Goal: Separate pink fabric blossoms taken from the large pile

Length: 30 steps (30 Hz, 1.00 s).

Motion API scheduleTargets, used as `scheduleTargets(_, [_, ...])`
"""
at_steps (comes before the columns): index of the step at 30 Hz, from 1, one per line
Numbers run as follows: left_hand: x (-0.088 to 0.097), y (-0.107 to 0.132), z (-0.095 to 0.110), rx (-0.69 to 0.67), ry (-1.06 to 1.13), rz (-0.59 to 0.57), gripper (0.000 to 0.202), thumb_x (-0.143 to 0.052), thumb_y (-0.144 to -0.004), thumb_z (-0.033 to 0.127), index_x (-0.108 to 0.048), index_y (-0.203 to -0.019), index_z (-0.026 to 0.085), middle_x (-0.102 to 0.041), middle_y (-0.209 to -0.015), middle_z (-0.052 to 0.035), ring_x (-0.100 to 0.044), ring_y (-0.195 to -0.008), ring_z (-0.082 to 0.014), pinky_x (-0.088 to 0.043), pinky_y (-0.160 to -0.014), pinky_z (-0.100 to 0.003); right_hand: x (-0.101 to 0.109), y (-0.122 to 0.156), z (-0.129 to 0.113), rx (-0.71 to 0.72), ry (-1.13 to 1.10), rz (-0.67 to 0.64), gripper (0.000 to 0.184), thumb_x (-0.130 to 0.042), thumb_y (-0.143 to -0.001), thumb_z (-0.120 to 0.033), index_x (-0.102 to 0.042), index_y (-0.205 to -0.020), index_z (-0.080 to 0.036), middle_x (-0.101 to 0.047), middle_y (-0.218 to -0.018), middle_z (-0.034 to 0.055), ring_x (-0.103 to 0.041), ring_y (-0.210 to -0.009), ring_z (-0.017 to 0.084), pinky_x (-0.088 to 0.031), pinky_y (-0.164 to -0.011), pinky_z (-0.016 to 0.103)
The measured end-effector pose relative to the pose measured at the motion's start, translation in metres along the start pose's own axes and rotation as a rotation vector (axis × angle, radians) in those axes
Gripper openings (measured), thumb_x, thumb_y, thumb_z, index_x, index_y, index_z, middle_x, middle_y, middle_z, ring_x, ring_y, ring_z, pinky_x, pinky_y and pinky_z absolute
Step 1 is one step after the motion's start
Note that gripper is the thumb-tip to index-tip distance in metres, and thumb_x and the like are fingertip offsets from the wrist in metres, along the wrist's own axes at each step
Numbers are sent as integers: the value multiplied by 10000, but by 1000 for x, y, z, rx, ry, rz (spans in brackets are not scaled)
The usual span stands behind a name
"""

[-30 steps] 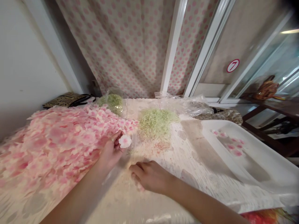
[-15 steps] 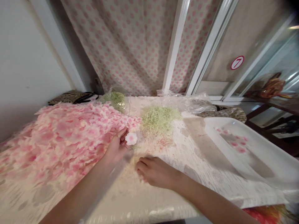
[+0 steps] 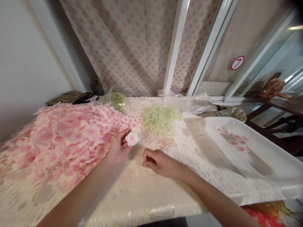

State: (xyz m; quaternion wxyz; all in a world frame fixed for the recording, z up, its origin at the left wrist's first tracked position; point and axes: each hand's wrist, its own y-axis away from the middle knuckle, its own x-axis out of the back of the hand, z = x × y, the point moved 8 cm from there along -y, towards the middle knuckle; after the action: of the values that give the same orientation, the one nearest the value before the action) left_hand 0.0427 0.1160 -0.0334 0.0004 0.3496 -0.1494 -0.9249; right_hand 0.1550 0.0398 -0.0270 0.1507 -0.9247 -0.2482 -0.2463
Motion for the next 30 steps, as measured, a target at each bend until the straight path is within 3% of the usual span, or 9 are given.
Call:
scheduleTargets(3, [-8,7,-2,79,-43,-150,194,-633,-702,179,-474,-593,159,-447,-504,51,-443,-394,-52,-361,-373,-153,25,0,8,-42,-59,253,109,-469,-894,-254,-487,-799,-201,-456,-635,-52,-421,-551,91,-310,-526,220])
scheduleTargets(6, [-17,16,-12,162,-241,-363,313,-699,-641,277,-423,-539,167,-352,-449,77,-328,-338,-38,-299,-338,-167,43,2,16,-52,-109,436,146,-409,-916,-260,-536,-880,-197,-479,-694,-30,-439,-599,103,-335,-568,234])
scheduleTargets(9, [-18,22,-26,205,-480,-498,332,-745,-617,278,-447,-532,159,-333,-444,83,-274,-333,-28,-212,-317,-164,45,0,22,-61,-214,454,189,-394,-922,-284,-555,-980,-205,-467,-709,-25,-449,-622,109,-348,-583,239])
scheduleTargets(13, [-21,28,-42,94,-971,-650,233,-688,-717,331,-538,-674,159,-383,-526,72,-323,-394,-40,-229,-355,-160,35,-2,20,-22,-341,387,139,-509,-864,-275,-550,-985,-221,-505,-752,-23,-474,-664,113,-372,-599,237])
scheduleTargets(16, [-26,33,-49,14,-1132,-742,239,-624,-776,381,-528,-735,165,-370,-545,75,-302,-414,-41,-226,-384,-167,30,-3,22,-44,-398,381,148,-576,-813,-254,-554,-956,-224,-524,-750,-27,-476,-654,111,-374,-585,232])
scheduleTargets(19, [-29,34,-47,-59,-1154,-745,270,-583,-806,389,-515,-695,153,-344,-561,66,-295,-457,-44,-225,-411,-168,28,-4,26,-64,-454,396,172,-616,-779,-262,-560,-936,-223,-522,-741,-31,-483,-644,109,-373,-568,229])
scheduleTargets(23, [-30,34,-44,-36,-1125,-719,277,-570,-809,400,-535,-688,153,-321,-548,68,-282,-441,-44,-235,-406,-169,27,-5,27,-73,-521,399,143,-569,-819,-311,-572,-925,-215,-547,-756,-20,-526,-666,113,-407,-589,239])
scheduleTargets(30, [-22,29,-35,-13,-963,-491,239,-608,-769,406,-615,-740,168,-444,-588,42,-333,-453,-51,-262,-417,-173,33,-2,22,-22,-670,466,221,-629,-788,-278,-536,-983,-233,-570,-746,-25,-552,-646,110,-428,-578,236])
